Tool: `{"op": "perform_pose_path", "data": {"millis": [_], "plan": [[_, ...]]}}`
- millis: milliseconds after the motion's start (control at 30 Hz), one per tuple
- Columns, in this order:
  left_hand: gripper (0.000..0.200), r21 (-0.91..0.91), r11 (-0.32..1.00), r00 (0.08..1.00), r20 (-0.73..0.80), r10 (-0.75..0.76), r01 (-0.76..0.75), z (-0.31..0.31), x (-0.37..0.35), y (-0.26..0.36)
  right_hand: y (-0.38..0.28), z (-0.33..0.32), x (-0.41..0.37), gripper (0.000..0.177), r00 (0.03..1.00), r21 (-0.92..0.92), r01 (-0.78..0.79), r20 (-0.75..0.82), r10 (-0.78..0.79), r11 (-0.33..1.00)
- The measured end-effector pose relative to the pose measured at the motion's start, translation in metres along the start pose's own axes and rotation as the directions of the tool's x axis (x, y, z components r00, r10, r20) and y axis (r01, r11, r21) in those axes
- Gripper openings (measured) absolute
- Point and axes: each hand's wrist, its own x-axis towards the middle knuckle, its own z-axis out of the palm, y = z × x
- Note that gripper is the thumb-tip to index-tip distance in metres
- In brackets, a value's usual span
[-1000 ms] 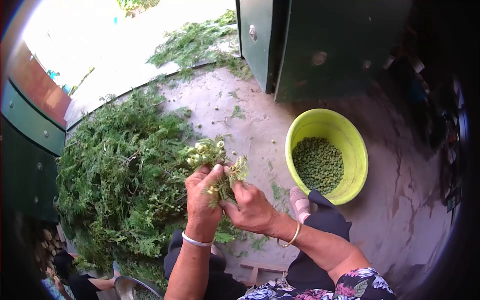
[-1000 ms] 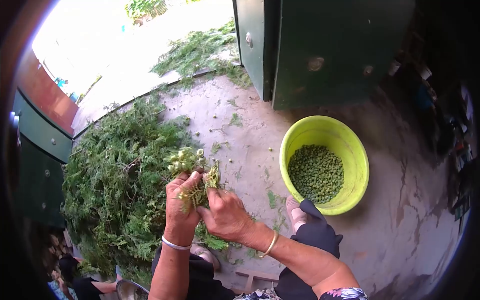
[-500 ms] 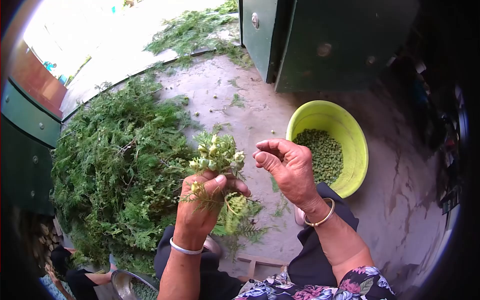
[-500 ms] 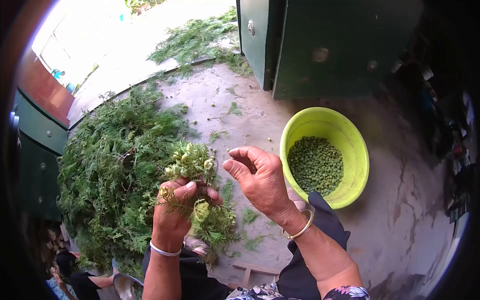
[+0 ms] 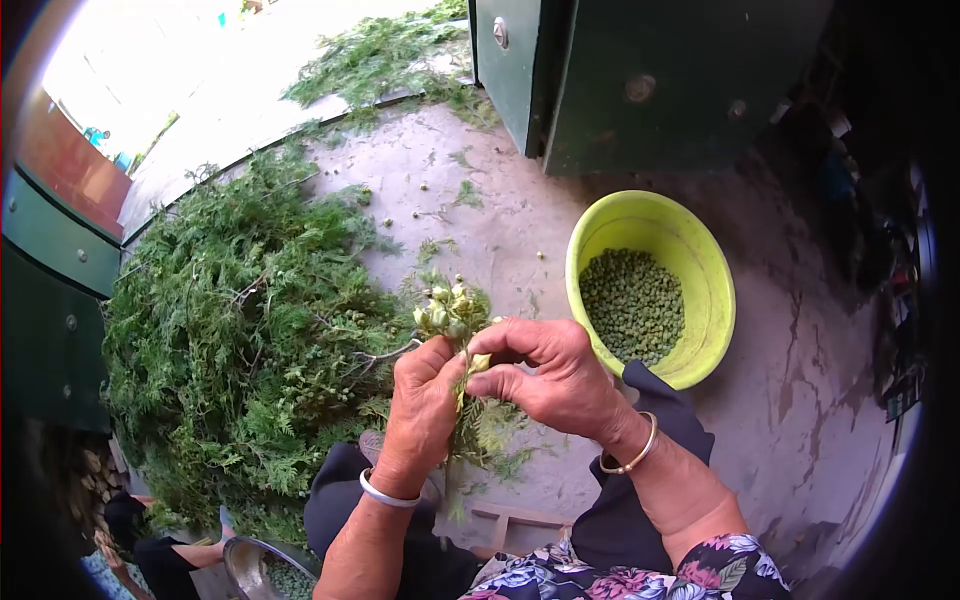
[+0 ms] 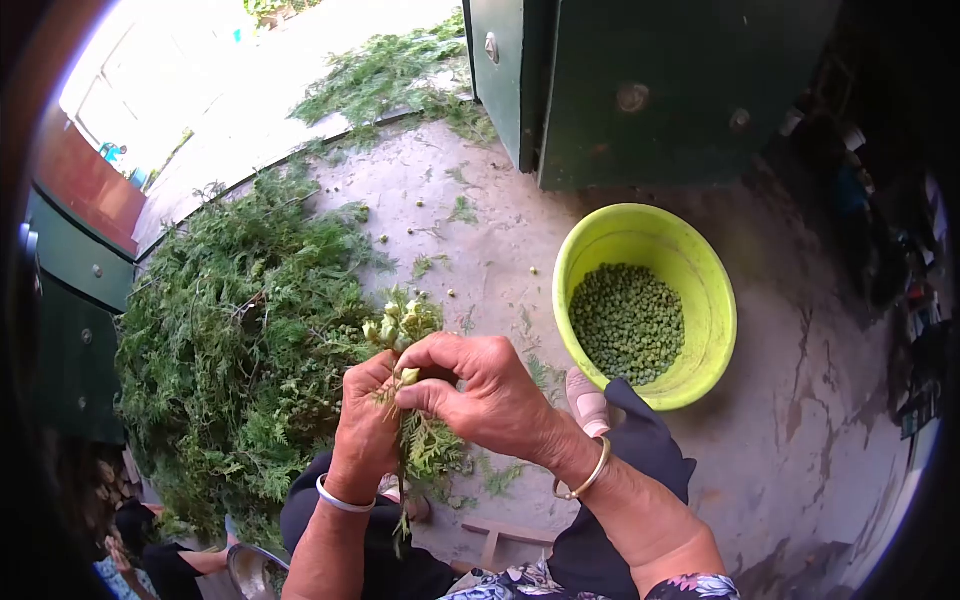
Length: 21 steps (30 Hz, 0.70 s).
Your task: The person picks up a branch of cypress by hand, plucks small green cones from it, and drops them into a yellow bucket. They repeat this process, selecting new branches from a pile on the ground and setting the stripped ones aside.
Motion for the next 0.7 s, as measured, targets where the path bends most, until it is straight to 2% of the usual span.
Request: {"op": "perform_pose_path", "data": {"millis": [33,67,133,167,333,400,433,467,533,567,600,667,700], "plan": [[0.011,-0.045,0.999,0.998,-0.06,-0.014,0.012,0.011,-0.003,0.007,0.001,0.0,0.0,0.019,0.998,0.024,0.007,-0.058,-0.005,1.0],[0.011,-0.046,0.999,0.998,-0.059,-0.015,0.012,0.011,-0.003,0.009,-0.001,-0.001,0.0,0.019,0.998,0.023,0.006,-0.059,-0.005,1.0],[0.017,0.345,0.937,0.991,-0.092,0.094,-0.057,0.009,-0.003,0.01,-0.004,-0.004,-0.001,0.011,0.99,-0.01,-0.046,-0.132,0.044,0.999],[0.018,0.31,0.948,0.987,-0.108,0.116,-0.077,0.013,-0.002,0.009,-0.004,-0.004,-0.001,0.009,0.982,0.0,-0.108,-0.155,0.107,0.994],[0.024,0.351,0.925,0.974,-0.117,0.195,-0.143,0.016,-0.004,0.018,0.004,-0.004,-0.002,0.022,0.969,0.098,-0.062,-0.232,0.083,0.993],[0.028,0.46,0.875,0.97,-0.1,0.22,-0.151,0.011,-0.006,0.019,0.012,-0.01,0.0,0.027,0.923,0.485,0.002,-0.338,0.185,0.875],[0.032,0.386,0.911,0.972,-0.115,0.206,-0.148,0.011,-0.007,0.018,0.014,-0.022,0.005,0.028,0.903,0.747,0.049,-0.316,0.29,0.663],[0.032,0.385,0.911,0.971,-0.116,0.208,-0.149,0.009,-0.01,0.015,0.01,-0.035,0.007,0.027,0.922,0.803,0.123,-0.309,0.232,0.583],[0.025,0.121,0.992,0.988,-0.141,0.061,-0.044,0.006,-0.012,0.015,0.003,-0.044,0.008,0.02,0.905,0.783,0.092,-0.323,0.276,0.615],[0.012,-0.103,0.995,0.988,-0.153,-0.03,0.014,0.011,-0.013,0.018,-0.001,-0.039,0.01,0.016,0.892,0.734,0.031,-0.326,0.313,0.678],[0.012,-0.1,0.995,0.988,-0.15,-0.03,0.015,0.009,-0.012,0.019,-0.003,-0.034,0.01,0.013,0.876,0.68,-0.036,-0.332,0.351,0.732],[0.005,-0.237,0.971,0.998,-0.045,-0.039,0.027,0.005,-0.012,0.019,0.005,-0.032,0.006,0.016,0.877,0.758,-0.187,-0.158,0.454,0.625],[0.01,-0.255,0.967,0.999,-0.041,-0.005,-0.006,0.007,-0.012,0.018,0.006,-0.028,0.005,0.016,0.864,0.726,-0.239,-0.143,0.482,0.645]]}}
